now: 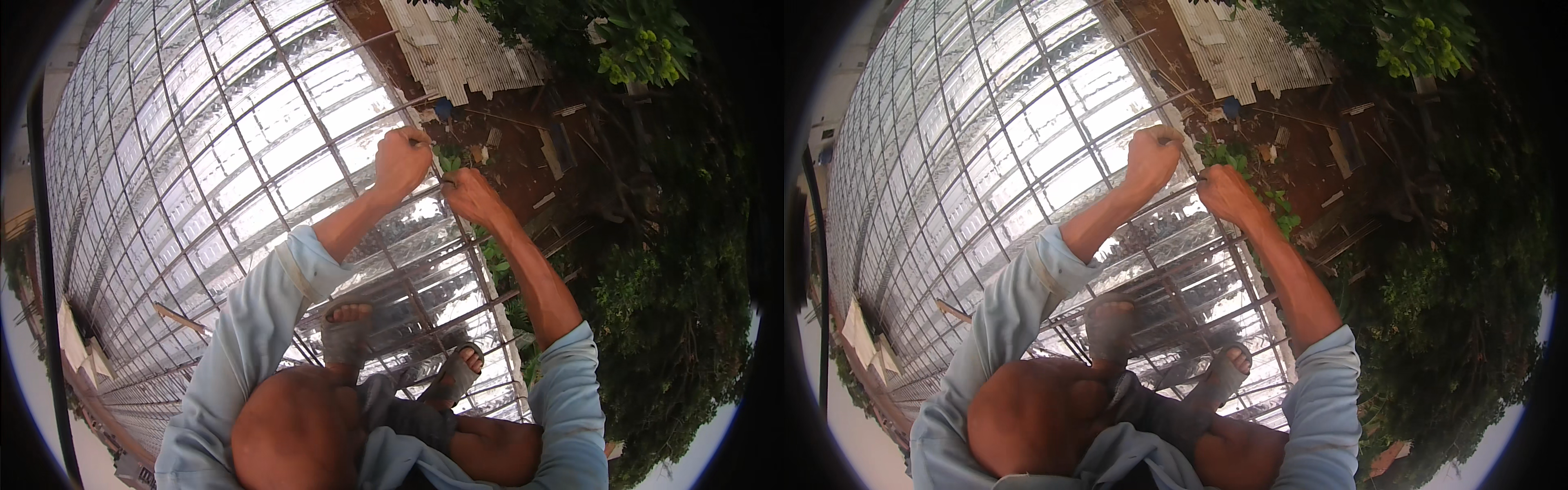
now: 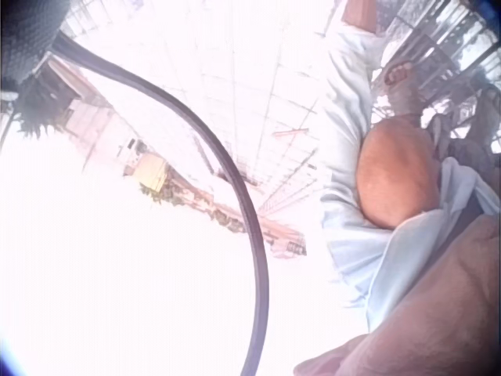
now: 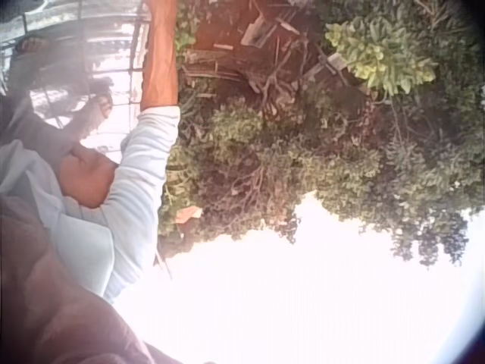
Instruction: The person stands on a metal scaffolding platform and uses a curved metal bar to adjust and tighten the rebar grid. They repeatedly insert the bar into the grid and apply leverage to secure the structure.
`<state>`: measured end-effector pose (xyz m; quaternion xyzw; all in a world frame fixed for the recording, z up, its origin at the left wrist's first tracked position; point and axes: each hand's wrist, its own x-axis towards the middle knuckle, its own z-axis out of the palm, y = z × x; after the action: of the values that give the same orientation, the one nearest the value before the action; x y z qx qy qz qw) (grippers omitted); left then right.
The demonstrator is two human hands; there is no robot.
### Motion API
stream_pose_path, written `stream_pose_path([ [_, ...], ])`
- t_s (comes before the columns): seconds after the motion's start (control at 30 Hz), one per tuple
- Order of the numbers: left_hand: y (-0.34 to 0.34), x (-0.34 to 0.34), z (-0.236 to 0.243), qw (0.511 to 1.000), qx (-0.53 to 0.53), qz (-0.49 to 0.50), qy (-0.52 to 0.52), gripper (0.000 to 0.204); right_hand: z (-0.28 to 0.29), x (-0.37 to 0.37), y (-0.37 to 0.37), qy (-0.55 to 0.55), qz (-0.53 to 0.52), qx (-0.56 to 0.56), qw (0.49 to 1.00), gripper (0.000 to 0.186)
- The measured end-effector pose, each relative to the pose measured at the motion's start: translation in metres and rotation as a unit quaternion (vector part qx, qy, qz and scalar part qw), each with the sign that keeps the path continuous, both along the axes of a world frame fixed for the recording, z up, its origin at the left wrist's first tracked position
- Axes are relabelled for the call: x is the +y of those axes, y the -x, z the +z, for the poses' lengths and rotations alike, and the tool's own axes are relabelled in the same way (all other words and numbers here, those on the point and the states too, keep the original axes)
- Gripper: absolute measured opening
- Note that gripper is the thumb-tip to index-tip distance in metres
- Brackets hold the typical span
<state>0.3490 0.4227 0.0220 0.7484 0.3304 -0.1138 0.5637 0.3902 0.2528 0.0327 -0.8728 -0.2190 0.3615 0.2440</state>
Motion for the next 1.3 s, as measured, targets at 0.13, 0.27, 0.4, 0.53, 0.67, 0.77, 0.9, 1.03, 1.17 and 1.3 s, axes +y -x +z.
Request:
stream_pose_path([
  [0.13,0.043,0.011,-0.06,0.981,-0.059,-0.168,-0.074,0.041,-0.01,0.004,-0.009,-0.053,0.018,0.047,0.997,0.031],
  [0.27,0.033,0.012,-0.058,0.965,-0.009,-0.252,0.075,0.045,-0.014,-0.003,-0.009,-0.067,0.016,0.051,0.996,0.033],
  [0.4,0.034,0.018,-0.063,0.95,-0.033,-0.309,0.023,0.038,-0.016,-0.005,-0.004,-0.081,0.014,0.015,0.997,0.036],
  [0.53,0.032,0.022,-0.063,0.953,-0.038,-0.252,0.164,0.029,-0.007,-0.003,0.001,-0.04,-0.016,0.028,0.999,0.038],
  [0.67,0.031,0.02,-0.068,0.966,-0.028,-0.17,0.195,0.025,-0.003,0.001,0.004,-0.033,-0.011,0.008,0.999,0.044],
  [0.77,0.021,0.026,-0.062,0.968,-0.005,-0.216,0.128,0.027,0.0,0.004,0.006,-0.031,0.002,-0.005,1.0,0.048],
  [0.9,0.012,0.018,-0.036,0.942,-0.056,-0.325,-0.054,0.029,-0.014,-0.002,0.008,-0.028,-0.008,-0.032,0.999,0.05],
  [1.03,0.016,0.0,-0.01,0.873,-0.116,-0.428,-0.202,0.029,-0.007,-0.003,0.027,-0.046,-0.113,-0.094,0.988,0.044],
  [1.17,0.021,-0.001,-0.007,0.872,-0.14,-0.418,-0.211,0.031,0.005,0.005,0.036,0.025,-0.205,-0.066,0.976,0.03],
  [1.3,0.024,0.002,-0.006,0.926,-0.214,-0.296,-0.098,0.03,-0.013,0.003,0.049,-0.074,-0.323,0.03,0.943,0.024],
])
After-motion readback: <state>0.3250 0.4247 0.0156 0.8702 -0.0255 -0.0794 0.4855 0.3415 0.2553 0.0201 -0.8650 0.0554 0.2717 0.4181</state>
